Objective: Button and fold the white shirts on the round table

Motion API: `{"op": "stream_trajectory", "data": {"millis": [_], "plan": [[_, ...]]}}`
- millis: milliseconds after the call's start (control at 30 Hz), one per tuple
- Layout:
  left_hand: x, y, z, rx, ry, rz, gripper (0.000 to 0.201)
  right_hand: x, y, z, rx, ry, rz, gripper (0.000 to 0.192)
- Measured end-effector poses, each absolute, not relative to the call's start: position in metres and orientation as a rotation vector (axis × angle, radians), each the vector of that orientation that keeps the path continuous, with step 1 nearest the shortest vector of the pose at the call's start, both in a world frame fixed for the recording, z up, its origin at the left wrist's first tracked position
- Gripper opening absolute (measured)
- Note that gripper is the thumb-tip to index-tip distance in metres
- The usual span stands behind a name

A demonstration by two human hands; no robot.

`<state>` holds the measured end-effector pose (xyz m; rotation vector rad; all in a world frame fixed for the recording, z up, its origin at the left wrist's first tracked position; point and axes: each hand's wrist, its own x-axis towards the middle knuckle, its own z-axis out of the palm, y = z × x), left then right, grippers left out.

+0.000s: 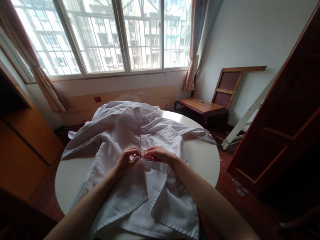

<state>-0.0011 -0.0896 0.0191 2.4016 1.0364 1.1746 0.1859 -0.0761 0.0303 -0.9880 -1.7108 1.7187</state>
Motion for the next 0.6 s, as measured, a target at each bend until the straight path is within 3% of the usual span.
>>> {"op": "stream_trajectory", "data": {"millis": [433, 600], "plan": [[-0.001, -0.092, 0.020, 2.413, 1.152, 1.062, 0.007, 0.185, -0.083, 0.035, -0.953, -1.642, 1.731, 0.015], [0.000, -0.091, 0.021, 2.356, 1.127, 1.018, 0.025, 0.185, -0.089, 0.038, -0.934, -1.623, 1.708, 0.017]]}}
